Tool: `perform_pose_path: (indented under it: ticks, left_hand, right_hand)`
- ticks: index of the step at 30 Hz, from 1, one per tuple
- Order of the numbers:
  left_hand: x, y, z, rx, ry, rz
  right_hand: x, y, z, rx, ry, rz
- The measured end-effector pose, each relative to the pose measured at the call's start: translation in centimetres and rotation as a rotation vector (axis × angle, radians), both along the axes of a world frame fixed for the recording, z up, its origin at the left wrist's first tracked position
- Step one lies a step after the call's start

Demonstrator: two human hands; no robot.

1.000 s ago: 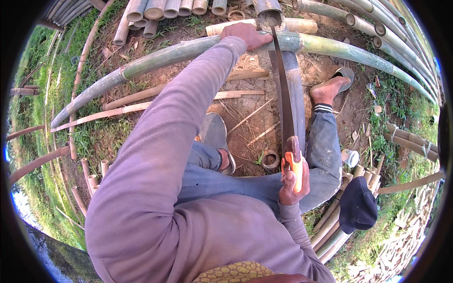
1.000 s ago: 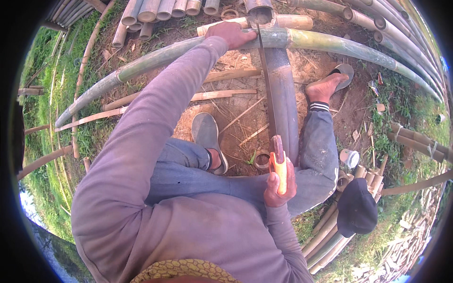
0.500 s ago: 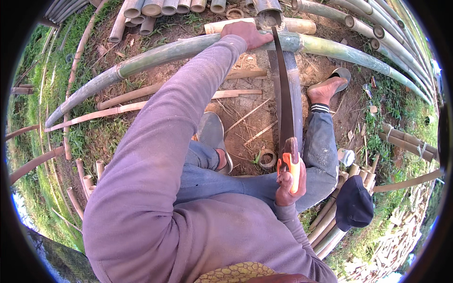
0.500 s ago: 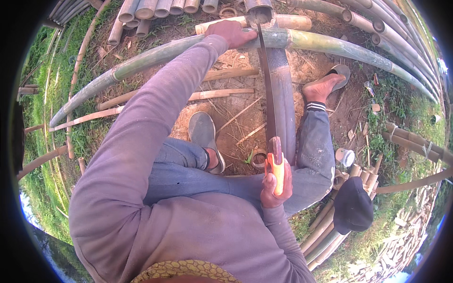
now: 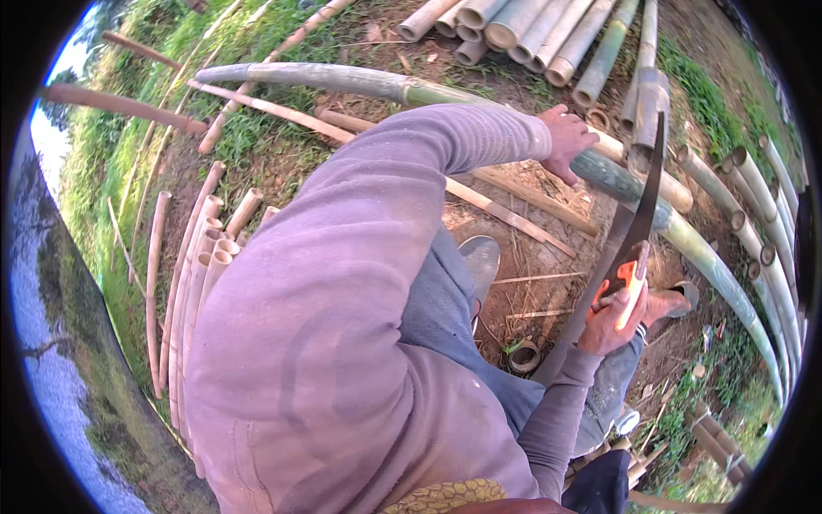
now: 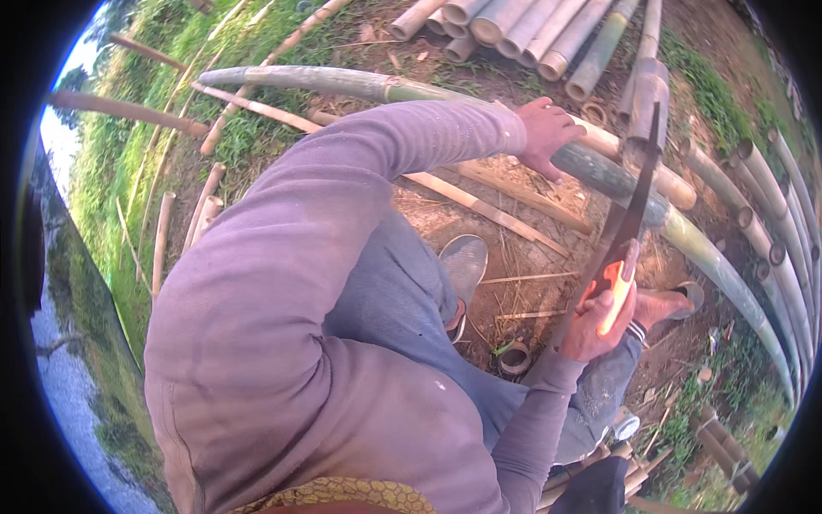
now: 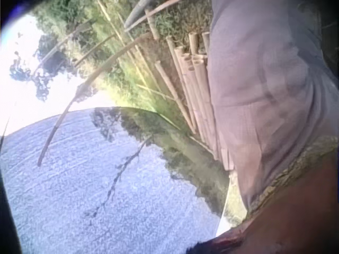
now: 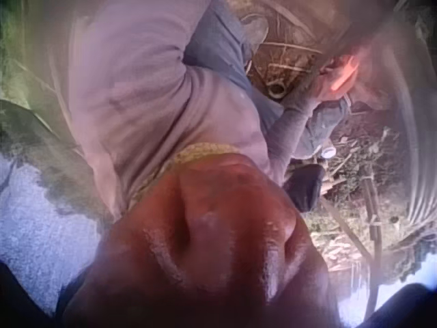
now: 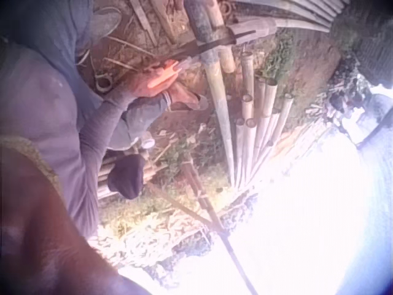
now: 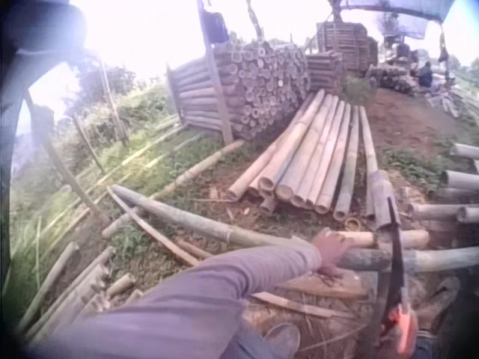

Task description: The person sits on the ground and uses a hand saw to cut long bamboo poles into shorter sections. They repeatedly position the bamboo on a makeshift stand, saw through it, and then move the cut pieces aside.

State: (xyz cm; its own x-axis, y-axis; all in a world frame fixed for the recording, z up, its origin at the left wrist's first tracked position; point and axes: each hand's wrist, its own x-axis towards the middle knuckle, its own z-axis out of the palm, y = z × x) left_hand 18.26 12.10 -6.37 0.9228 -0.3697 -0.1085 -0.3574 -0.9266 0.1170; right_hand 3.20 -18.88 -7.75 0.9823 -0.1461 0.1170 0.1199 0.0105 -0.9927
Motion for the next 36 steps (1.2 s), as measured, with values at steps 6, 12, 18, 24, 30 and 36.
perform_pose_path:
  ticks: [6,12,18,24,30,36]
  left_hand:
    - [-6.9,9.8,-0.3,0.151,-0.051,0.286]
    - [-5.7,12.2,-3.7,0.042,-0.033,0.362]
    - [-4.4,11.6,-2.4,0.087,0.065,0.351]
    - [-3.4,11.7,-0.7,0.088,0.200,0.353]
    - [-2.0,11.6,-0.3,0.021,0.253,0.351]
    - [0.1,13.6,-0.5,-0.065,0.315,0.301]
  right_hand:
    - [-1.1,1.3,1.8,-0.119,0.041,-0.060]
    - [1.3,0.8,1.6,-0.129,0.016,-0.073]
    - [-3.3,-0.4,1.4,-0.285,-0.032,-0.099]
    - [-13.9,-3.8,1.8,-0.208,0.038,-0.070]
    - [3.0,1.6,0.9,-0.287,-0.115,-0.154]
    - [-3.9,-0.5,1.9,-0.154,-0.001,-0.061]
